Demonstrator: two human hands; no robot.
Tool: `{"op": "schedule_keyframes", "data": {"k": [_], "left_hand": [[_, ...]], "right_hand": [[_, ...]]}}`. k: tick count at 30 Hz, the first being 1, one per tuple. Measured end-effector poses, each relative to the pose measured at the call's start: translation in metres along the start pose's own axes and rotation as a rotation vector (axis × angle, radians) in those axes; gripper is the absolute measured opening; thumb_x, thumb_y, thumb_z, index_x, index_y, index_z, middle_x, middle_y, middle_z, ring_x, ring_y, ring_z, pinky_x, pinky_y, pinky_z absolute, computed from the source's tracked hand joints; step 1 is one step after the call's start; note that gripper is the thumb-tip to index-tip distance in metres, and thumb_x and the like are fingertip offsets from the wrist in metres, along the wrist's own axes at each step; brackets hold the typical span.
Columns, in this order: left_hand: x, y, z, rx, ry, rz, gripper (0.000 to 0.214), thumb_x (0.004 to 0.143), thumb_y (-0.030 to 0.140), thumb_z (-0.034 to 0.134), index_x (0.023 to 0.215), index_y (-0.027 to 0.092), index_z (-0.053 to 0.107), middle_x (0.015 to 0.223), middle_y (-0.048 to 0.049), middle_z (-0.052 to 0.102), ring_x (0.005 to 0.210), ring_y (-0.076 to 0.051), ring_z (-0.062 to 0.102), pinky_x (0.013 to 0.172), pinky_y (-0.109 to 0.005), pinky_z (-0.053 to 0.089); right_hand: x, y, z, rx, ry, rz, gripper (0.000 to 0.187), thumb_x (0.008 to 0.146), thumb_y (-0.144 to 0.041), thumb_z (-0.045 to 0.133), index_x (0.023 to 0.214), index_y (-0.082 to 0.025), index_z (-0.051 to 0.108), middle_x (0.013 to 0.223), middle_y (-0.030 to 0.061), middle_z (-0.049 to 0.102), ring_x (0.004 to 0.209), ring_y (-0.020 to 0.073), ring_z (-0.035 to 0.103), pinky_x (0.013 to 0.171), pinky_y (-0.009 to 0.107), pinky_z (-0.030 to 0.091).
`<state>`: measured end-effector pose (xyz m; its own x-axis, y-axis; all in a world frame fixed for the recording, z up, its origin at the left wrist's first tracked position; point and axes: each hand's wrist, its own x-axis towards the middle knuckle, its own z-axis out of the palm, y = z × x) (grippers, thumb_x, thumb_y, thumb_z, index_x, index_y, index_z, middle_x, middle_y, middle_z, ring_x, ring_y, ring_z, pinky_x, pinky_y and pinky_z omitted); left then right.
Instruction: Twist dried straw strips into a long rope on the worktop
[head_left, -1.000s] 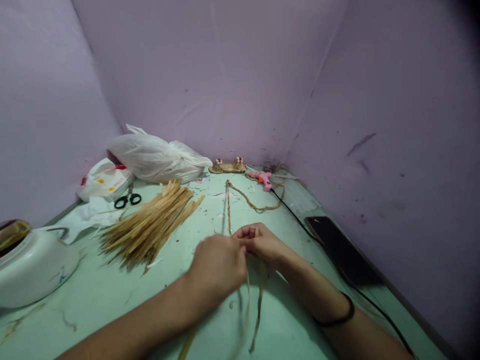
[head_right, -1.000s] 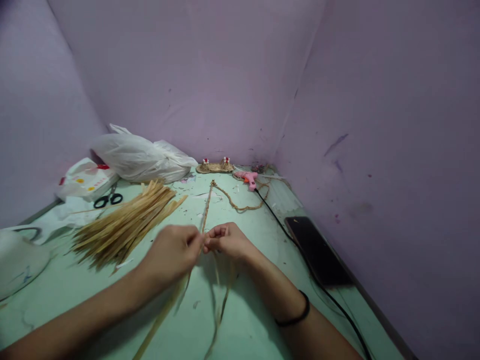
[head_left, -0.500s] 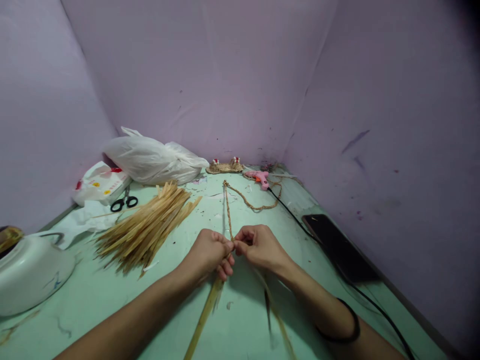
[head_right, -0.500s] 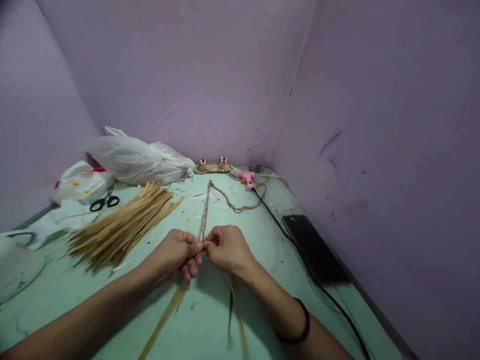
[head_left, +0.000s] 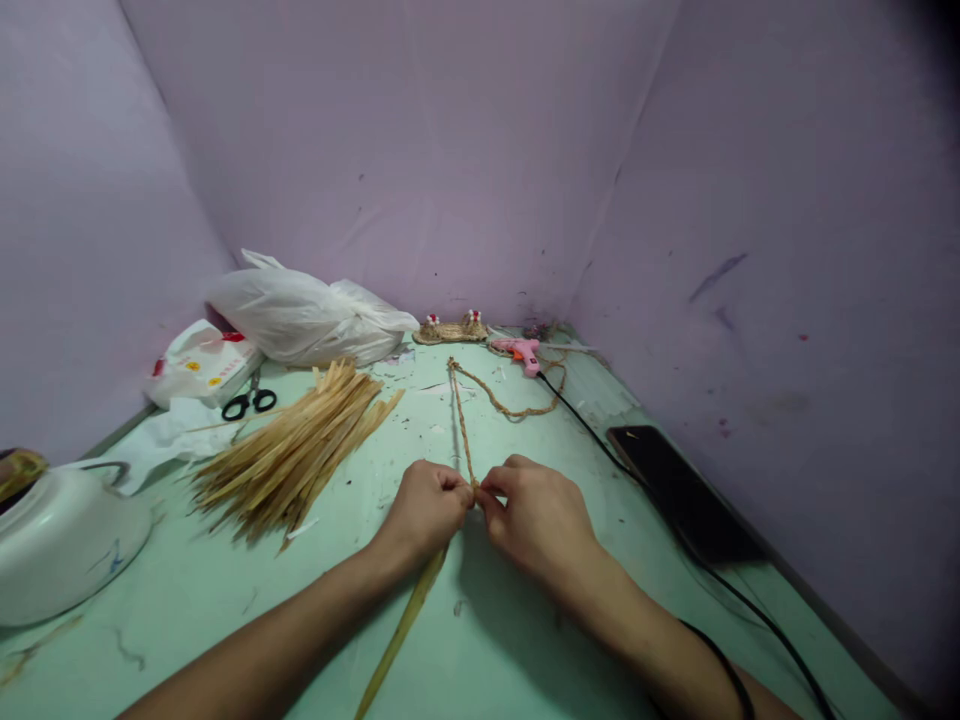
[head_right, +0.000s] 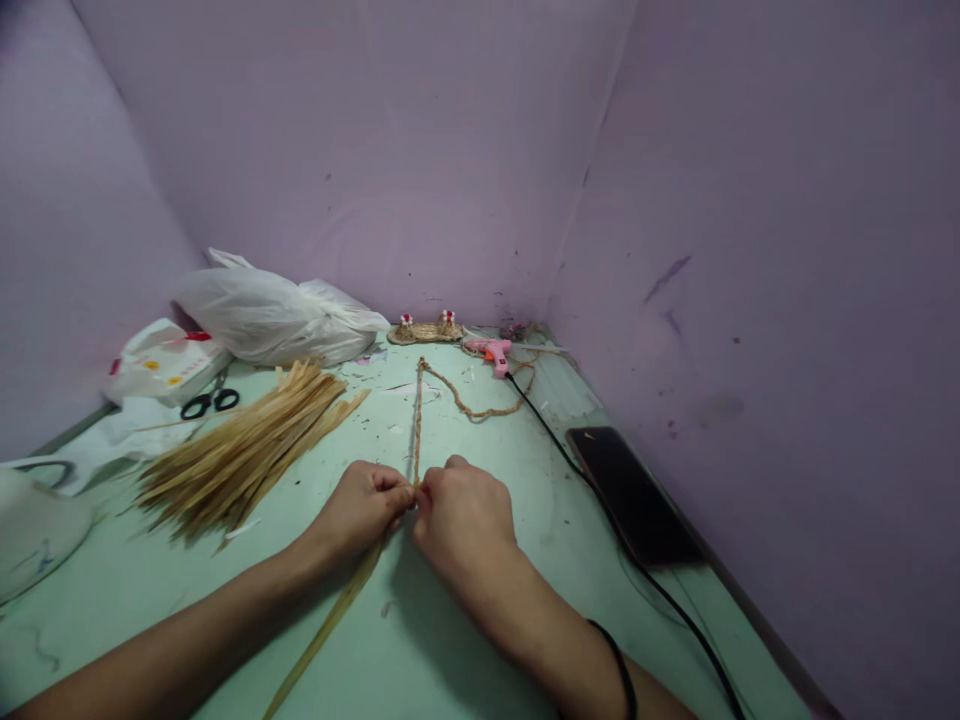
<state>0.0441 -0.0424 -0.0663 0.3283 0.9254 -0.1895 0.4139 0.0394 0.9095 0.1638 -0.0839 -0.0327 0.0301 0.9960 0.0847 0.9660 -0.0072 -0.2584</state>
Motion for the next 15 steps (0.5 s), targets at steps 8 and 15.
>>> {"op": "schedule_keyframes", "data": {"k": [8,15], "left_hand": [[0.002,-0.004,0.001,0.044,0.015,0.028,0.019,0.060,0.020,0.045,0.042,0.015,0.043,0.037,0.0047,0.034,0.038,-0.005,0.028,0.040,-0.021,0.017],[0.005,0.001,-0.002,-0.103,-0.089,-0.121,0.015,0.055,0.017,0.041,0.041,0.016,0.045,0.031,0.0045,0.035,0.031,-0.006,0.029,0.036,-0.021,0.018]], "right_hand": [[0.004,0.011,-0.010,0.139,-0.121,0.051,0.022,0.072,-0.032,0.048,0.068,-0.021,0.067,0.062,0.0047,0.065,0.055,0.0139,0.054,0.047,0.024,0.024],[-0.014,-0.009,0.003,-0.077,-0.163,-0.247,0.024,0.068,-0.014,0.044,0.078,-0.014,0.066,0.072,0.0106,0.066,0.059,0.0181,0.057,0.049,0.027,0.028]]}}
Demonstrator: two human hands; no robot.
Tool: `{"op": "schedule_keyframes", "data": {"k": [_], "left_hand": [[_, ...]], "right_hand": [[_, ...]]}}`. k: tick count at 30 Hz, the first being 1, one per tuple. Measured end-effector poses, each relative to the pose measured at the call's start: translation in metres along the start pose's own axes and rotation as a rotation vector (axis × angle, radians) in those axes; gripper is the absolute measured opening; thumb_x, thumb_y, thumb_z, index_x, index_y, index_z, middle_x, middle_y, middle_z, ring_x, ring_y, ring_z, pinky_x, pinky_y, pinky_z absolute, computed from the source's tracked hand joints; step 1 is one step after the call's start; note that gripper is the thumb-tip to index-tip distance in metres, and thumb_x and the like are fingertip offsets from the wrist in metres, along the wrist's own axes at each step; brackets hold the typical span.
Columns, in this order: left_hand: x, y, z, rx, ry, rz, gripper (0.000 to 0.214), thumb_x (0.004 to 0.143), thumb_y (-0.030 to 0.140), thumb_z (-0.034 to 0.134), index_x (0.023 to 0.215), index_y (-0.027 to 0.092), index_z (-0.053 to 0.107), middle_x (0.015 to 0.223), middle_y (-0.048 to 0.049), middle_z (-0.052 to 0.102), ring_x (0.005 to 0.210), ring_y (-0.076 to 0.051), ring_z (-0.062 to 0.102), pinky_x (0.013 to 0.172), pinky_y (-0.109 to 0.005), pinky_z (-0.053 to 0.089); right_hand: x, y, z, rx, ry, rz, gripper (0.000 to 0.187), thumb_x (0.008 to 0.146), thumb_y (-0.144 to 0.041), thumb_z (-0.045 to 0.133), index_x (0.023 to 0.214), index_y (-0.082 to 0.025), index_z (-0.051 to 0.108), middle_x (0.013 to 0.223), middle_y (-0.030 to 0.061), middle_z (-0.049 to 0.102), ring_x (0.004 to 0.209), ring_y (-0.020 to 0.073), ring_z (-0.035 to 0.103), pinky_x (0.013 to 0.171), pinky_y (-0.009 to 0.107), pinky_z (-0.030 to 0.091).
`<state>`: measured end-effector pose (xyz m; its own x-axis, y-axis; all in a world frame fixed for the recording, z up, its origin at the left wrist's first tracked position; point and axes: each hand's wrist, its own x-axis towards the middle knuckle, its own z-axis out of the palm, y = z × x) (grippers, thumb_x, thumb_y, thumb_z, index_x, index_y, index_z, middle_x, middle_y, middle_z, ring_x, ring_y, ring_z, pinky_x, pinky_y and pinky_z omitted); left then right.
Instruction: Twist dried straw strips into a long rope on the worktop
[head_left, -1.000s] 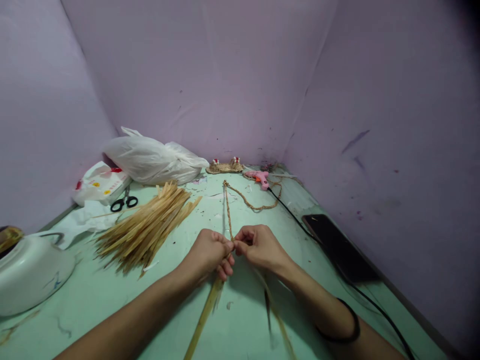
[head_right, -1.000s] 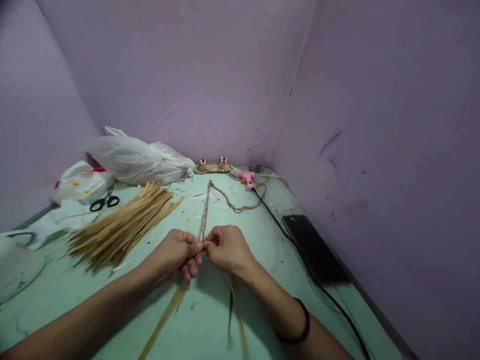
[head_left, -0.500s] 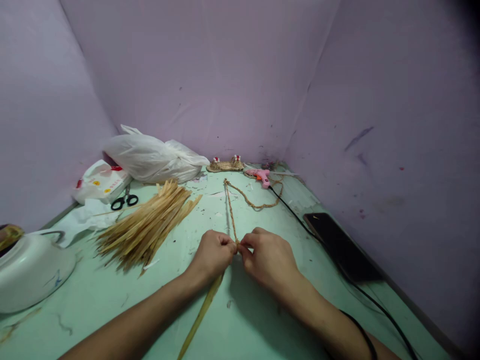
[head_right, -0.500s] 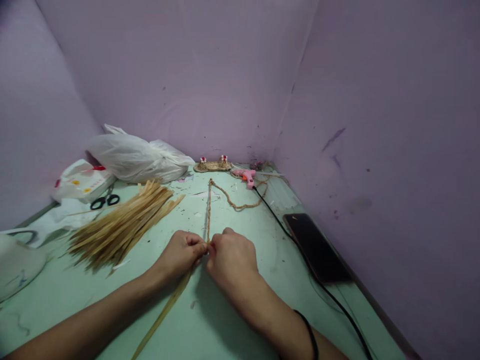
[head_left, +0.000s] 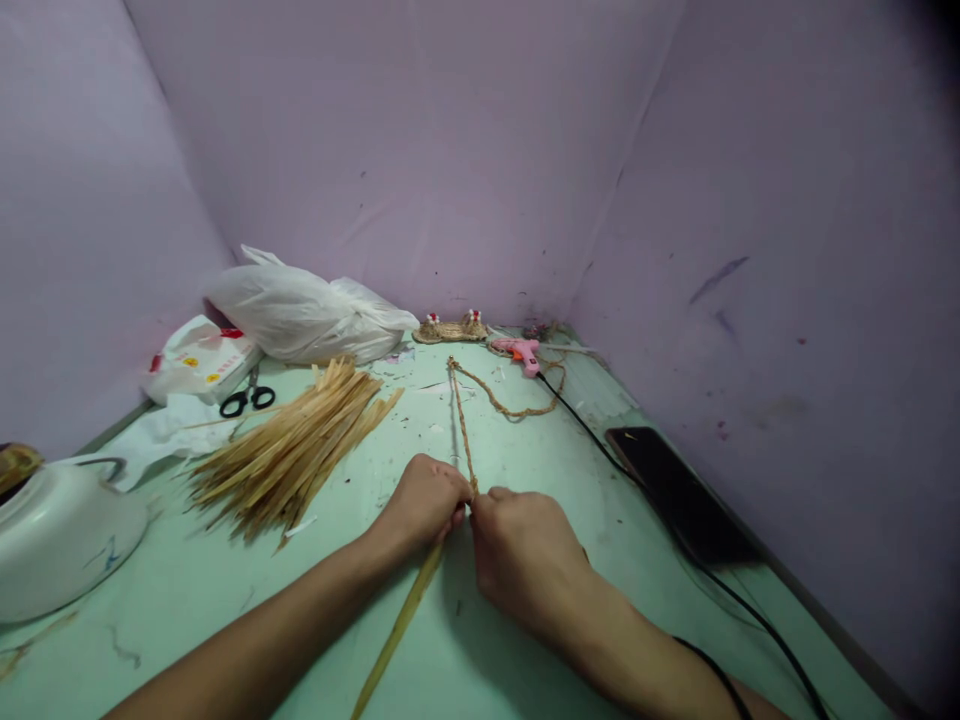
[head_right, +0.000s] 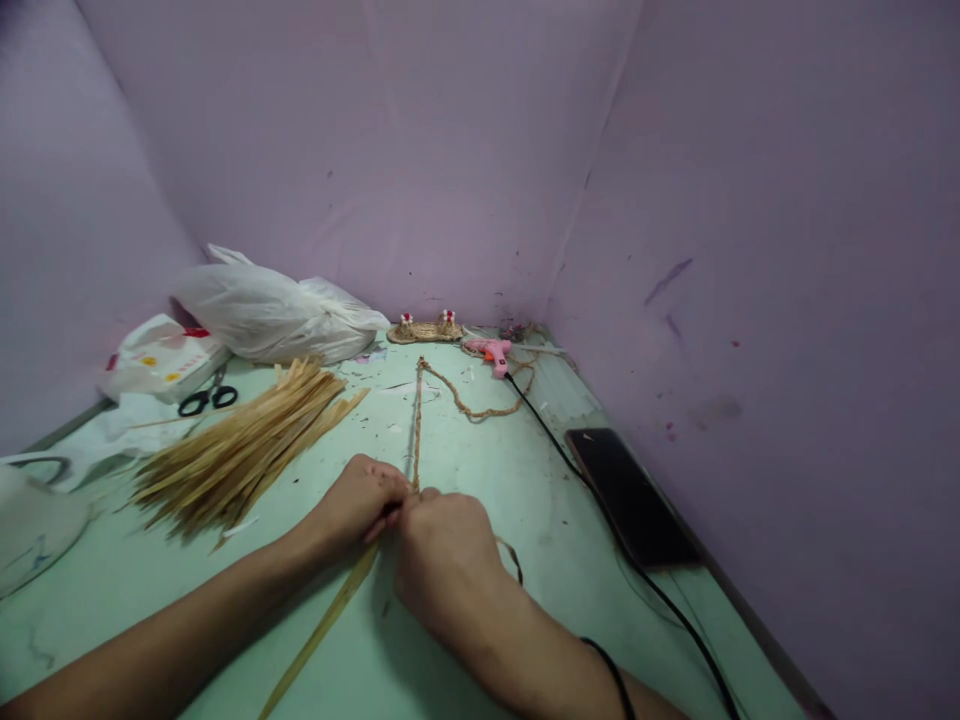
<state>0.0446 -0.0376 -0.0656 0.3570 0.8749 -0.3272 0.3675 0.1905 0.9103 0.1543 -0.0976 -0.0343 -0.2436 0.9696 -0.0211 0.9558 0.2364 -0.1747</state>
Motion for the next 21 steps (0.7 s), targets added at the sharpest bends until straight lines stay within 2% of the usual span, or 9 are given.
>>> {"op": "schedule_keyframes", "data": {"k": [3,5,7,9,12,14,17,19,21], "left_hand": [[-0.001,0.002,-0.005,-0.039,-0.063,0.028,0.012,0.053,0.017,0.043,0.043,0.014,0.050,0.034,0.0037,0.039,0.034,-0.006,0.032,0.038,-0.020,0.022],[-0.001,0.003,-0.007,-0.019,-0.072,0.060,0.009,0.050,0.014,0.046,0.046,0.012,0.053,0.039,0.0028,0.044,0.040,-0.006,0.035,0.041,-0.020,0.024],[-0.001,0.004,-0.010,-0.044,-0.085,0.064,0.006,0.048,0.013,0.047,0.045,0.012,0.052,0.040,0.0029,0.044,0.041,-0.005,0.033,0.041,-0.019,0.022],[-0.002,0.005,-0.012,-0.119,-0.104,0.046,0.005,0.048,0.015,0.048,0.044,0.012,0.049,0.037,0.0045,0.040,0.038,-0.004,0.029,0.040,-0.020,0.018],[-0.004,0.008,-0.014,-0.191,-0.130,0.016,0.009,0.049,0.018,0.050,0.043,0.014,0.046,0.033,0.0061,0.034,0.034,-0.003,0.023,0.038,-0.020,0.013],[-0.005,0.008,-0.014,-0.204,-0.144,0.023,0.011,0.050,0.020,0.051,0.043,0.014,0.045,0.033,0.0065,0.032,0.033,-0.003,0.022,0.038,-0.021,0.011],[-0.004,0.005,-0.015,-0.207,-0.171,0.074,0.010,0.051,0.021,0.051,0.045,0.014,0.046,0.035,0.0065,0.033,0.035,-0.003,0.022,0.039,-0.021,0.012],[-0.002,0.002,-0.015,-0.163,-0.198,0.100,0.009,0.052,0.021,0.051,0.048,0.013,0.049,0.036,0.0063,0.033,0.036,-0.003,0.022,0.040,-0.022,0.013],[0.000,0.000,-0.017,-0.089,-0.205,0.109,0.009,0.053,0.021,0.050,0.049,0.013,0.049,0.037,0.0060,0.033,0.037,-0.004,0.022,0.040,-0.022,0.014]], "right_hand": [[-0.005,-0.010,0.010,-0.056,-0.049,-0.064,0.033,0.064,-0.007,0.043,0.090,-0.010,0.063,0.077,0.0127,0.065,0.060,0.0197,0.058,0.049,0.028,0.029],[-0.008,-0.011,0.011,-0.046,-0.025,-0.080,0.036,0.064,-0.006,0.042,0.095,-0.009,0.061,0.080,0.0129,0.065,0.061,0.0199,0.058,0.049,0.028,0.030],[-0.007,-0.005,0.007,0.037,0.026,-0.081,0.029,0.067,-0.011,0.044,0.090,-0.011,0.063,0.077,0.0107,0.065,0.059,0.0187,0.057,0.050,0.027,0.031],[-0.003,0.005,0.000,0.224,0.107,-0.017,0.020,0.073,-0.023,0.046,0.076,-0.015,0.063,0.068,0.0075,0.064,0.058,0.0169,0.056,0.052,0.026,0.033],[0.010,0.022,-0.007,0.717,0.208,0.190,0.024,0.076,-0.033,0.045,0.067,-0.015,0.058,0.064,0.0047,0.060,0.061,0.0139,0.054,0.056,0.024,0.038],[0.018,0.028,-0.006,1.119,0.066,0.308,0.015,0.074,-0.028,0.048,0.071,-0.014,0.053,0.067,0.0034,0.058,0.060,0.0114,0.054,0.057,0.023,0.040],[0.025,0.027,0.000,1.519,-0.295,0.387,0.008,0.072,-0.022,0.050,0.073,-0.014,0.049,0.062,0.0002,0.052,0.049,0.0071,0.049,0.048,0.019,0.038],[0.026,0.024,0.003,1.569,-0.400,0.424,0.011,0.073,-0.021,0.048,0.066,-0.014,0.046,0.054,-0.0032,0.046,0.037,0.0027,0.037,0.036,0.015,0.027],[0.027,0.023,0.005,1.498,-0.398,0.472,0.018,0.075,-0.021,0.045,0.058,-0.014,0.042,0.046,-0.0059,0.039,0.030,0.0005,0.024,0.031,0.016,0.014]]}}
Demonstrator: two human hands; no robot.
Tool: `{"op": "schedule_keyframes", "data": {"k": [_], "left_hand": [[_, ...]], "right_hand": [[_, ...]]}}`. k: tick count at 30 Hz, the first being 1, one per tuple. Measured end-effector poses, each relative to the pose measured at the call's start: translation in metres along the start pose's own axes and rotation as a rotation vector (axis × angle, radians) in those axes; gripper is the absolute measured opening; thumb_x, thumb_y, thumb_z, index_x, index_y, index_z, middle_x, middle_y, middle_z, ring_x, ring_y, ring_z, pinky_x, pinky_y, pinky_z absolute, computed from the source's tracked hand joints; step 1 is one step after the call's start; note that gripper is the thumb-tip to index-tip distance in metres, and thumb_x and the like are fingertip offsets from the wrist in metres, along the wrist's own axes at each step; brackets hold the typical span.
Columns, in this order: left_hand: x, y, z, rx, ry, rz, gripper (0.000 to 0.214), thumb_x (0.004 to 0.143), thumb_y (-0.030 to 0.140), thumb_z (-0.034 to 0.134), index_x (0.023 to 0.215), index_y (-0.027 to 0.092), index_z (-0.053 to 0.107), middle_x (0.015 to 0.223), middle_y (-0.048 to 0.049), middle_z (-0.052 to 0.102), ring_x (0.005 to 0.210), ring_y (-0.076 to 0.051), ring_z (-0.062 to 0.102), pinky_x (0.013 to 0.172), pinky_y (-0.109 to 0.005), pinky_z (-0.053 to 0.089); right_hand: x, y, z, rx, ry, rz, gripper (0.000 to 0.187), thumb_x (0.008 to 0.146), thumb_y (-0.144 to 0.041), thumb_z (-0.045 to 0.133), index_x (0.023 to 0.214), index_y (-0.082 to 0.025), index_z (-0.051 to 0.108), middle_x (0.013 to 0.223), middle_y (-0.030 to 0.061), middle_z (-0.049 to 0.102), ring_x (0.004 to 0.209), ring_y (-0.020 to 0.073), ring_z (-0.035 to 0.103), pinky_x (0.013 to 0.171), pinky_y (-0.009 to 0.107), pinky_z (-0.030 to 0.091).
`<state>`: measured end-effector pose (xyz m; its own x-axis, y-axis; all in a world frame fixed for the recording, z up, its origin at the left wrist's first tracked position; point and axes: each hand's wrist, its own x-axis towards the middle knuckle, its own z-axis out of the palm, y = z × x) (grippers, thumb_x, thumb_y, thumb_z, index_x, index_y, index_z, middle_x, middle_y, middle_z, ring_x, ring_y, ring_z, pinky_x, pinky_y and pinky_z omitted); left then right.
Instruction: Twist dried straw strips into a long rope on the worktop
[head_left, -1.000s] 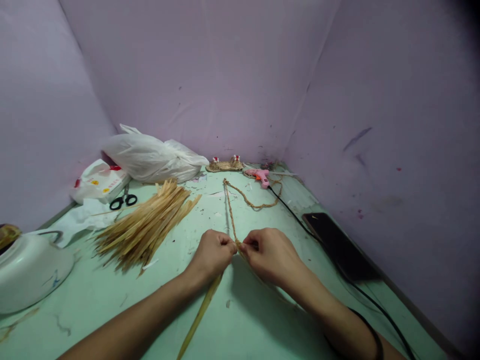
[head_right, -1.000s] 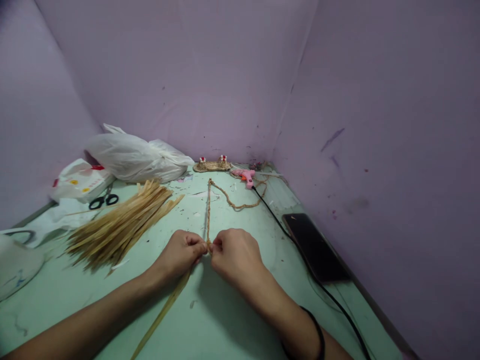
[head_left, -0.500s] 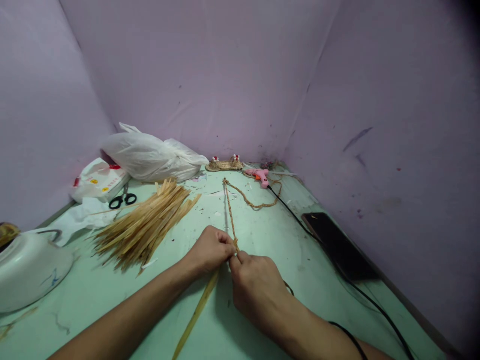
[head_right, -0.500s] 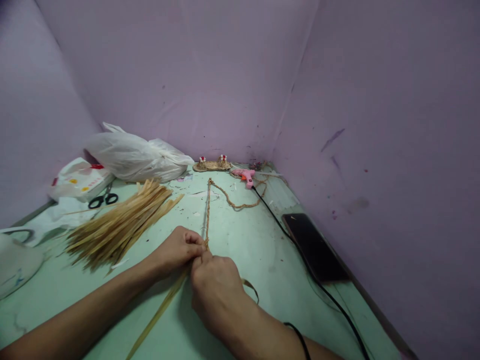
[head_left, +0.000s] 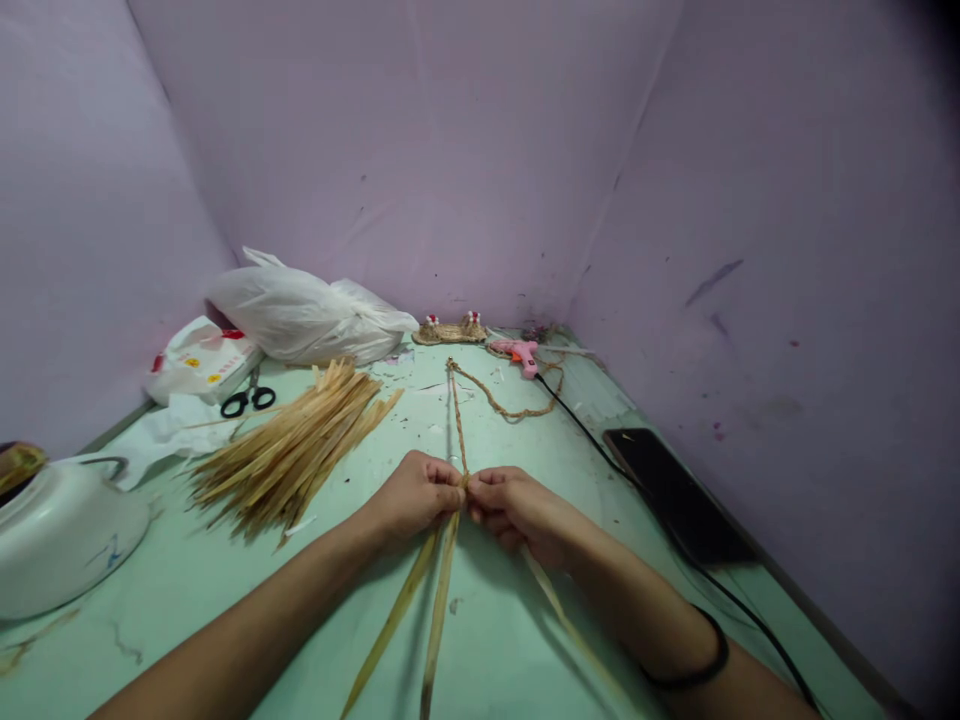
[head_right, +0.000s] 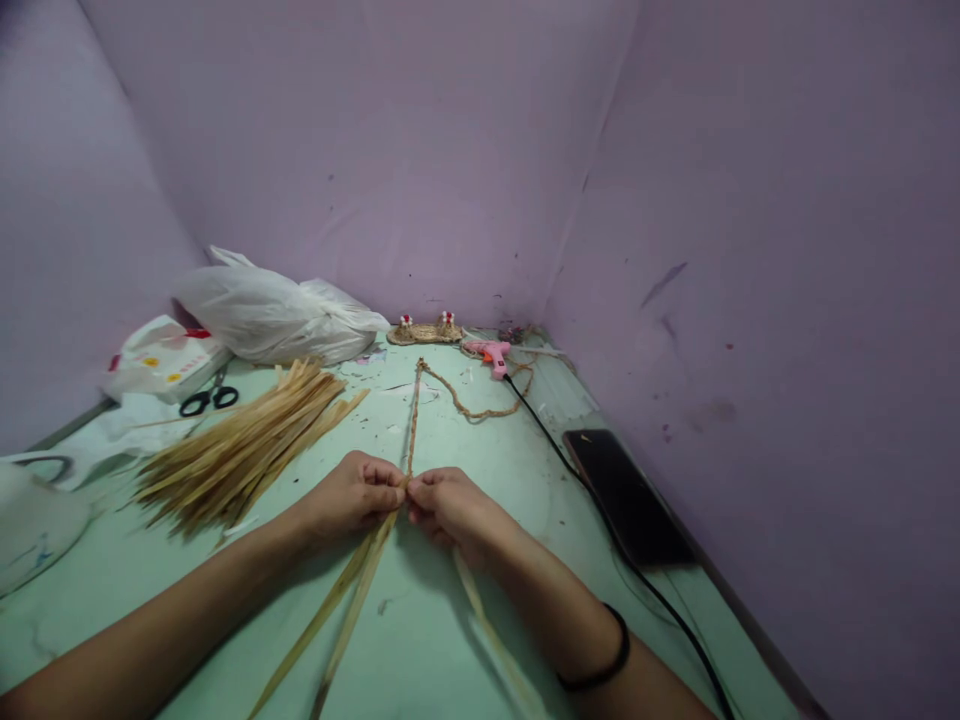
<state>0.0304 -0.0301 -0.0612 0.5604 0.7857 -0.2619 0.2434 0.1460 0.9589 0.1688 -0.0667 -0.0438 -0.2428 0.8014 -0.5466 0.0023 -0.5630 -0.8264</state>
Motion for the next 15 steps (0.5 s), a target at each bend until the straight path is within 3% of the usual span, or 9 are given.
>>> {"op": "schedule_keyframes", "data": {"k": [5,11,15], "left_hand": [[-0.001,0.000,-0.006,0.222,0.019,0.030,0.013,0.054,0.020,0.048,0.043,0.015,0.042,0.040,0.0061,0.030,0.042,-0.005,0.023,0.042,-0.022,0.016],[-0.005,0.005,-0.008,0.422,0.083,0.027,0.012,0.055,0.019,0.047,0.045,0.012,0.051,0.040,0.0048,0.034,0.042,-0.006,0.027,0.043,-0.021,0.019],[-0.013,0.015,-0.010,0.511,0.096,-0.065,0.017,0.057,0.024,0.050,0.047,0.012,0.056,0.039,0.0018,0.042,0.040,-0.008,0.034,0.042,-0.021,0.023]], "right_hand": [[0.006,0.004,-0.001,-0.098,0.157,-0.110,0.018,0.067,-0.020,0.049,0.052,-0.016,0.041,0.039,-0.0080,0.035,0.028,0.0011,0.019,0.032,0.019,0.009],[0.014,0.013,0.000,-0.062,0.200,-0.196,0.009,0.056,-0.017,0.056,0.054,-0.014,0.048,0.034,-0.0100,0.033,0.031,0.0015,0.021,0.036,0.020,0.012],[0.016,0.015,0.000,-0.084,0.190,-0.236,0.008,0.055,-0.016,0.057,0.053,-0.013,0.049,0.035,-0.0081,0.039,0.033,0.0012,0.025,0.038,0.019,0.014]]}}
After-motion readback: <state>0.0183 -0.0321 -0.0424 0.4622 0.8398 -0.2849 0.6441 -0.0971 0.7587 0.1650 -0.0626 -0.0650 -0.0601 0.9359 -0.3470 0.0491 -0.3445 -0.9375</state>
